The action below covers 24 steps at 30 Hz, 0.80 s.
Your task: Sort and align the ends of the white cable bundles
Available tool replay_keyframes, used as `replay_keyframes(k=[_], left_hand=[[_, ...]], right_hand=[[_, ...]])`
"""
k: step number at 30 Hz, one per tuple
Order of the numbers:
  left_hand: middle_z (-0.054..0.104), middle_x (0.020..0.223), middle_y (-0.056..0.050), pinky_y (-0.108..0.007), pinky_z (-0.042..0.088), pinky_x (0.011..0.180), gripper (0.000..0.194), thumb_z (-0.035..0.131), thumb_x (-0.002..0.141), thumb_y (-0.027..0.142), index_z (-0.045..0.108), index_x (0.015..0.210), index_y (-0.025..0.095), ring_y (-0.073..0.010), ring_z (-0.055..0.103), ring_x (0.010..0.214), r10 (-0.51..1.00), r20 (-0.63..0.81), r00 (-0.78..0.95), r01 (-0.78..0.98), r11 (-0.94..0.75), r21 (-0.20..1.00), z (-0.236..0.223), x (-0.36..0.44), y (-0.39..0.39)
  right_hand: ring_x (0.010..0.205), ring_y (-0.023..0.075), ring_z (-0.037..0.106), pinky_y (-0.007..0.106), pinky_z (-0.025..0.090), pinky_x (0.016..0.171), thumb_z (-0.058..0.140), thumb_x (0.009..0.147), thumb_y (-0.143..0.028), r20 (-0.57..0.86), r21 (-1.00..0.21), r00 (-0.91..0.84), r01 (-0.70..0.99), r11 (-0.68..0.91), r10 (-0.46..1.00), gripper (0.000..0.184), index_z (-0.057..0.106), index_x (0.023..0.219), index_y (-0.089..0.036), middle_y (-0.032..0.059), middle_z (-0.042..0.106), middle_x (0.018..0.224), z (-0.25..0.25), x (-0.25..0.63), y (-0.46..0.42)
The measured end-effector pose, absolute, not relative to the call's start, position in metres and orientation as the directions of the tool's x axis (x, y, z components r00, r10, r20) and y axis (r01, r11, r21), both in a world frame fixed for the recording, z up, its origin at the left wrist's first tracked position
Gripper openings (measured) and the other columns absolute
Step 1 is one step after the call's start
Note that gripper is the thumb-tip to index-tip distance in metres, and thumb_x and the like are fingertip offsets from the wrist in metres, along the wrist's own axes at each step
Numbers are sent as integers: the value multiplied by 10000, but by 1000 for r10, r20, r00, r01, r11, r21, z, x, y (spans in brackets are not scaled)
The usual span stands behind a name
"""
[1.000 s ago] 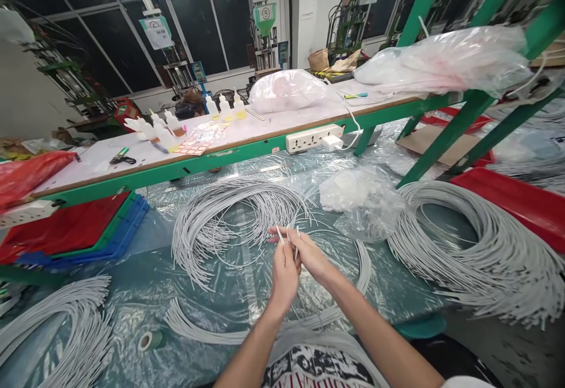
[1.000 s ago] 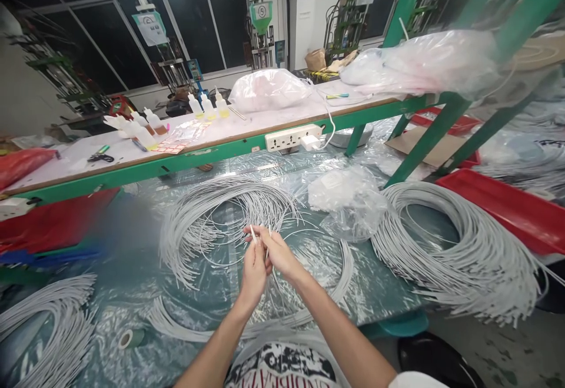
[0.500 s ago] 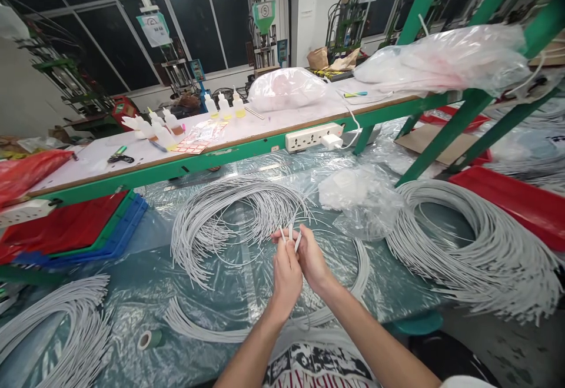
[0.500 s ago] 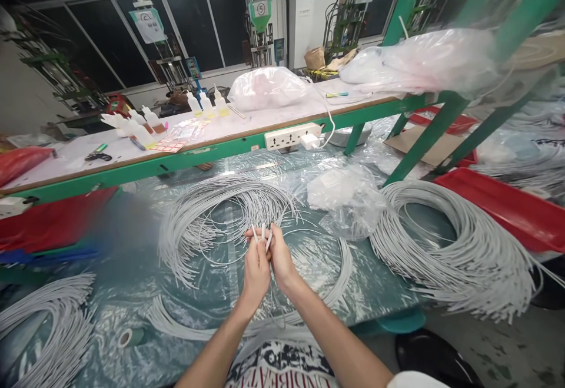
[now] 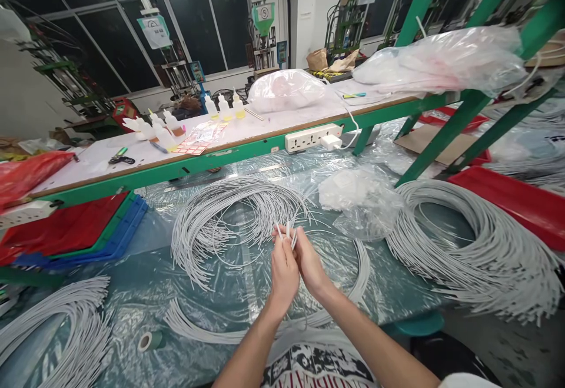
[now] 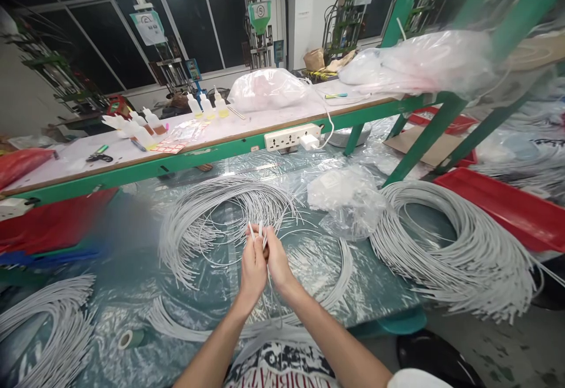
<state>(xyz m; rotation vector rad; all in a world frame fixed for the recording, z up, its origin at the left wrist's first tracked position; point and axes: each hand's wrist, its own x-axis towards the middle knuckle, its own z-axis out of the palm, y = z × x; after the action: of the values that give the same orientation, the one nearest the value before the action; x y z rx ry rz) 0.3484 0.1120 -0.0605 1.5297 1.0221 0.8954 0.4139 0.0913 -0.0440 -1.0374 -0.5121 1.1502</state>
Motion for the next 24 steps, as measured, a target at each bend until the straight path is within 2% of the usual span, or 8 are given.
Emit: replay_keyframes(k=[4, 7, 10, 13, 15, 19, 22, 24], left_hand=[[667, 1115, -155, -326, 460, 858, 494, 320, 991, 545, 557, 1207, 169, -249, 634, 1038, 929, 100, 357, 152, -163, 975, -57, 348, 117], [673, 995, -131, -327, 445, 805, 498, 283, 1000, 543, 566, 1184, 177, -238, 639, 904, 896, 139, 422, 187, -236, 954, -55, 345, 120], [627, 808, -73, -300, 413, 690, 495, 243, 1007, 539, 563, 1116, 177, -199, 590, 721, 853, 140, 502, 187, -265, 946, -55, 343, 122], [582, 763, -47, -278, 380, 640, 478, 253, 1005, 547, 553, 997, 176, -171, 540, 671, 849, 130, 512, 169, -248, 954, -55, 342, 121], [581, 771, -43, -272, 387, 640, 468, 276, 1003, 549, 555, 999, 174, -163, 530, 670, 847, 110, 520, 138, -210, 968, -56, 341, 121], [631, 907, -78, -298, 452, 764, 462, 321, 998, 534, 579, 1110, 169, -186, 577, 799, 847, 57, 528, 120, -141, 983, -59, 339, 121], [641, 950, -94, -319, 463, 806, 467, 308, 995, 526, 594, 1102, 173, -204, 583, 838, 827, 18, 562, 176, -142, 974, -59, 336, 122], [640, 969, -96, -321, 455, 828, 446, 292, 998, 496, 597, 1086, 183, -211, 583, 874, 813, 7, 582, 215, -162, 963, -55, 334, 123]], right_hand=[[1087, 284, 605, 417, 424, 1051, 605, 790, -727, -36, -953, 456, -283, 107, 889, 604, 714, 1061, -198, 115, 683, 1156, -52, 415, 93], [1039, 288, 630, 423, 475, 987, 591, 785, -750, -42, -955, 427, -282, 89, 903, 642, 720, 1044, -177, 132, 706, 1088, -52, 423, 96], [1002, 265, 643, 371, 510, 913, 587, 801, -734, -23, -954, 398, -283, 99, 917, 627, 727, 1027, -166, 126, 719, 1038, -49, 431, 97], [901, 227, 649, 302, 524, 773, 561, 831, -716, -15, -962, 379, -257, 90, 925, 601, 737, 972, -158, 117, 720, 1031, -48, 433, 97], [855, 212, 646, 283, 513, 719, 545, 840, -719, -12, -965, 372, -249, 87, 928, 605, 738, 960, -158, 111, 720, 1028, -50, 432, 97], [916, 216, 650, 295, 508, 818, 538, 871, -680, 22, -960, 361, -252, 121, 932, 564, 737, 942, -156, 106, 720, 1022, -53, 431, 96], [845, 203, 646, 306, 516, 788, 550, 873, -660, 6, -960, 313, -266, 93, 950, 542, 736, 939, -155, 106, 718, 1028, -52, 433, 95], [863, 207, 646, 322, 515, 828, 564, 866, -655, 12, -958, 274, -273, 89, 962, 535, 741, 933, -154, 110, 715, 1047, -51, 436, 94]])
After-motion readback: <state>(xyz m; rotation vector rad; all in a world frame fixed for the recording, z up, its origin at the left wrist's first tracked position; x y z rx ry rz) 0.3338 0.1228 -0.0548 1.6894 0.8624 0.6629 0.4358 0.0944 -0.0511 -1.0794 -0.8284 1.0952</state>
